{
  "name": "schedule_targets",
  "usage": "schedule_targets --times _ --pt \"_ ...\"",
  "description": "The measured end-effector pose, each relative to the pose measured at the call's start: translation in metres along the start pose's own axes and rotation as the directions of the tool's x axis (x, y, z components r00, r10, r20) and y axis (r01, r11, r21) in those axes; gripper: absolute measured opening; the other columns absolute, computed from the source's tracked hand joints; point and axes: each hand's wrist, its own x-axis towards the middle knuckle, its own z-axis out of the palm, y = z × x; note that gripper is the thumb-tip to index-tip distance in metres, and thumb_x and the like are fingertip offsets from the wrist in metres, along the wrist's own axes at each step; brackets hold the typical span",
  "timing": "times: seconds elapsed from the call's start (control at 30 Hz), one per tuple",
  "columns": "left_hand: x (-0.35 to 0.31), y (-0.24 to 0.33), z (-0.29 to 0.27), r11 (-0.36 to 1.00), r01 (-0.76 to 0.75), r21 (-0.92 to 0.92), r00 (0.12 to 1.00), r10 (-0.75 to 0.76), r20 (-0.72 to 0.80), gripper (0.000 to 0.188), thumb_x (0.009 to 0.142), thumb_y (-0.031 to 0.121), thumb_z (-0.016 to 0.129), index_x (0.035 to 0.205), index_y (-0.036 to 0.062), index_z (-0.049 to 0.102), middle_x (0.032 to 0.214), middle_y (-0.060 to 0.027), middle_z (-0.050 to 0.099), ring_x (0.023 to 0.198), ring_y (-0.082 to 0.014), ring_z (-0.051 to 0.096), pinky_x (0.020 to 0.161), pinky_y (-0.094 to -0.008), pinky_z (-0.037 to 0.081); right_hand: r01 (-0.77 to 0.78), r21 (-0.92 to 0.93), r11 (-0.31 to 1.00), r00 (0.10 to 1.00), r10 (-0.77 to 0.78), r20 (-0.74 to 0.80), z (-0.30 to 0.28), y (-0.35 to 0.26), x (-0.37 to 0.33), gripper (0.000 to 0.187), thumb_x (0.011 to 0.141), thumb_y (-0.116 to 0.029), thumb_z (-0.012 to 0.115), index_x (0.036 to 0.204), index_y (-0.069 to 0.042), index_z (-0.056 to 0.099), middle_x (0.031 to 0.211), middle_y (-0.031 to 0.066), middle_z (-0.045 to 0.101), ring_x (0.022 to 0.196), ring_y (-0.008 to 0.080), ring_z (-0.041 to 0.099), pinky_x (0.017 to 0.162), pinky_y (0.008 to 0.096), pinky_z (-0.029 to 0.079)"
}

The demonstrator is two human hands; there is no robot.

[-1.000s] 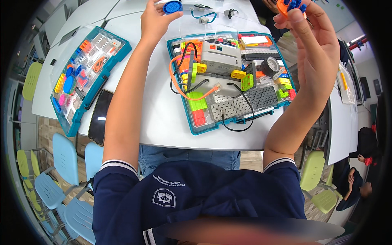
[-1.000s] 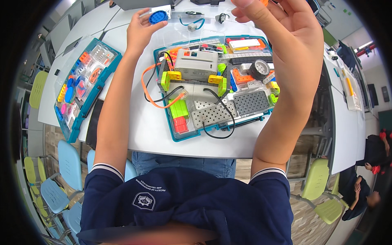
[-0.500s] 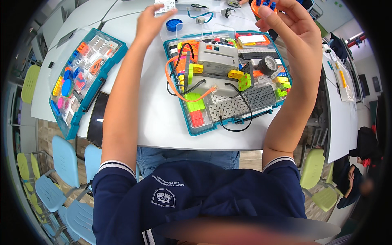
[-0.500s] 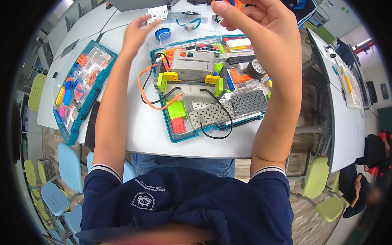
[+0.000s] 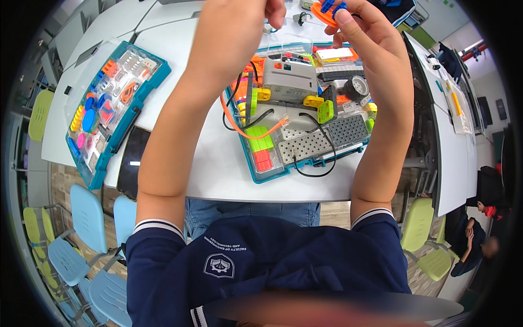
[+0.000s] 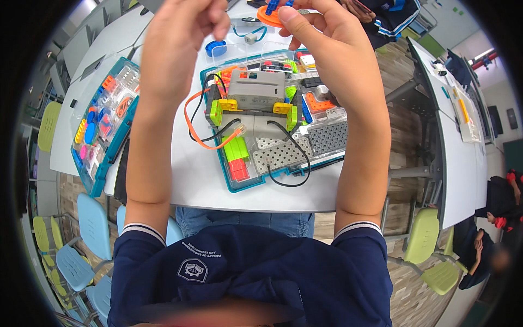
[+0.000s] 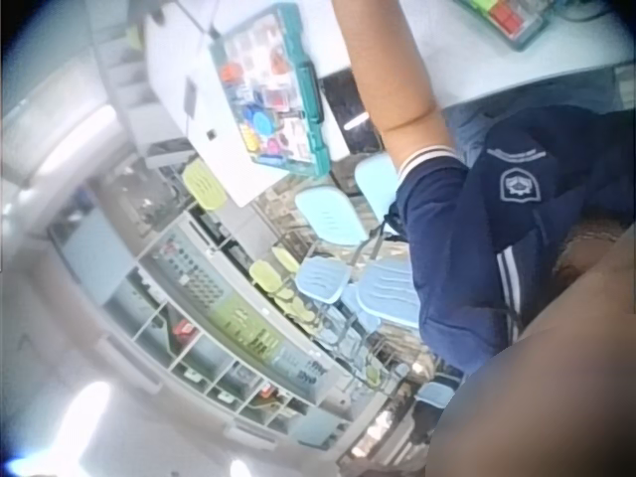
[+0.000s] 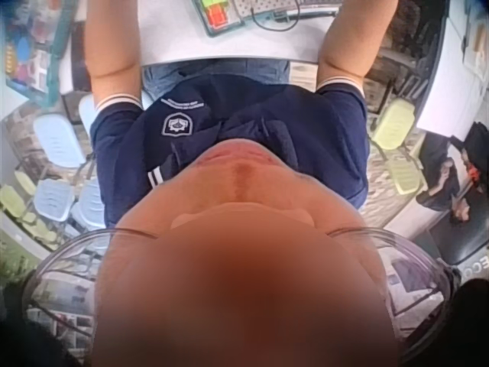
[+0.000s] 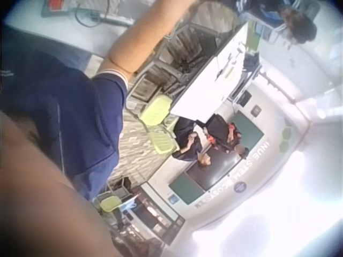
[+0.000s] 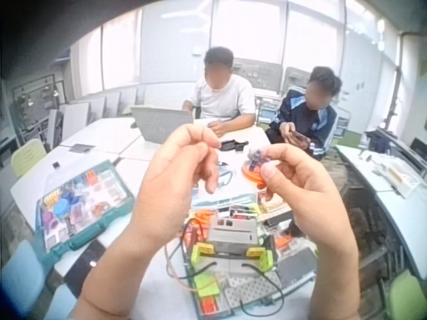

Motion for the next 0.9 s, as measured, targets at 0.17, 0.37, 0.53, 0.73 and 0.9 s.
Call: schedule_targets --times 0.17,0.37,0.53,0.73,0.9 --pt "0.000 -0.017 -0.001 0.951 0.300 -0.071 0.948 -0.289 0.135 0.043 0.109 0.031 0.054 0.131 -0.0054 0.055 0.117 -0.0123 0.063 0.106 -0.0175 0.065 0.095 -0.0292 0.053 -0.007 -0.082 0.997 0.999 0.004 -0.038 0.005 -0.002 -0.002 0.021 0.103 -0.009 0.062 0.121 0.003 0.061 0.097 0.0019 0.066 0.084 0.0059 0.059 0.076 0.0215 0.049" --pt "0.000 -0.017 0.000 0.891 0.424 -0.162 0.904 -0.404 0.143 0.044 0.105 0.025 0.061 0.136 -0.0064 0.055 0.124 -0.0140 0.065 0.115 -0.0194 0.065 0.102 -0.0306 0.054 0.229 -0.224 0.947 0.968 -0.245 -0.048 0.025 0.004 0.003 0.019 0.097 -0.004 0.068 0.114 0.002 0.063 0.094 0.0014 0.064 0.081 0.0057 0.057 0.072 0.0193 0.047" --pt "0.006 -0.016 -0.006 0.952 0.302 -0.055 0.947 -0.292 0.134 0.042 0.101 0.026 0.069 0.127 -0.0063 0.063 0.115 -0.0116 0.069 0.108 -0.0178 0.067 0.099 -0.0306 0.055 0.285 -0.575 0.767 0.920 -0.387 -0.060 0.027 -0.002 -0.006 0.013 0.095 -0.005 0.070 0.101 0.000 0.060 0.085 0.0037 0.062 0.073 0.0064 0.056 0.063 0.0213 0.044" --pt "0.005 -0.015 -0.012 0.966 0.256 0.038 0.955 -0.259 0.147 0.045 0.096 0.027 0.075 0.123 -0.0074 0.065 0.112 -0.0122 0.071 0.103 -0.0176 0.069 0.096 -0.0298 0.055 0.313 -0.701 0.641 0.919 -0.390 0.055 0.025 -0.005 -0.006 0.015 0.093 -0.005 0.073 0.099 0.001 0.060 0.079 0.0076 0.060 0.066 0.0108 0.056 0.057 0.0254 0.044" --pt "0.003 -0.014 -0.012 0.966 0.245 0.086 0.956 -0.255 0.145 0.045 0.095 0.022 0.077 0.124 -0.0094 0.065 0.110 -0.0144 0.073 0.102 -0.0178 0.070 0.094 -0.0295 0.055 0.398 -0.680 0.616 0.898 -0.415 0.149 0.013 -0.010 -0.003 0.017 0.087 -0.003 0.076 0.094 0.003 0.061 0.079 0.0086 0.059 0.065 0.0148 0.059 0.057 0.0274 0.046"
